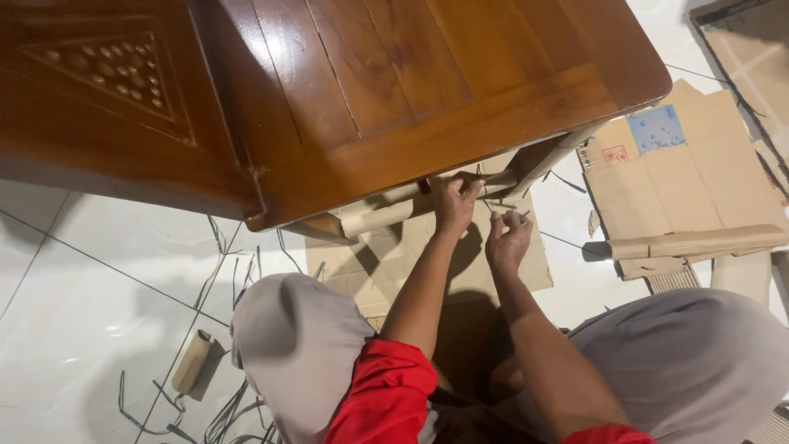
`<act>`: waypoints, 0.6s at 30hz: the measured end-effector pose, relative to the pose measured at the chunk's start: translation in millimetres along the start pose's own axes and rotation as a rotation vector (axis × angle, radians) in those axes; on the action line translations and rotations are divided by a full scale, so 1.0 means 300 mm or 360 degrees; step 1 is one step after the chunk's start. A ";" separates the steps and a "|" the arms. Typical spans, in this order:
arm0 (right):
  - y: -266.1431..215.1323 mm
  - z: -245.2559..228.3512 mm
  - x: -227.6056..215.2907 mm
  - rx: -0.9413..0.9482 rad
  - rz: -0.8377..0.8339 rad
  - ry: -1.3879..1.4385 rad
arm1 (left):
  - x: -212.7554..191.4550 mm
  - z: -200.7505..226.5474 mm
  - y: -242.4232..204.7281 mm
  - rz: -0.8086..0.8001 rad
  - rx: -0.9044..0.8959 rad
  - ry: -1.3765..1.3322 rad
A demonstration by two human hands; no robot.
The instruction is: Wrapping a wooden chair leg with cardboard and securing it with plastic ties for transport.
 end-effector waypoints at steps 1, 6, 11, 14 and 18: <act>-0.010 0.018 0.007 -0.0001 0.0005 0.0002 | -0.012 0.059 -0.006 -0.0003 0.0005 -0.0001; -0.067 -0.001 0.001 0.0467 -0.0112 0.0264 | -0.022 0.252 -0.058 0.0196 0.0153 0.0058; -0.071 -0.009 0.003 0.0559 -0.0074 0.0546 | 0.032 0.262 -0.134 0.0511 0.0157 0.0278; -0.073 -0.088 -0.037 0.0584 -0.0067 0.0685 | 0.062 0.220 -0.154 0.0599 -0.0134 0.0258; -0.069 -0.114 -0.058 0.0568 -0.0092 0.0812 | 0.111 0.076 -0.159 0.0467 -0.0913 -0.0098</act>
Point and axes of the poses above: each hand's wrist, its own y-axis towards the middle knuckle, its own x-axis out of the palm, z = x × y, the point moved 3 cm from there along y, towards the middle knuckle, and after that the axes turned 3 degrees about -y, right-handed, at the moved point
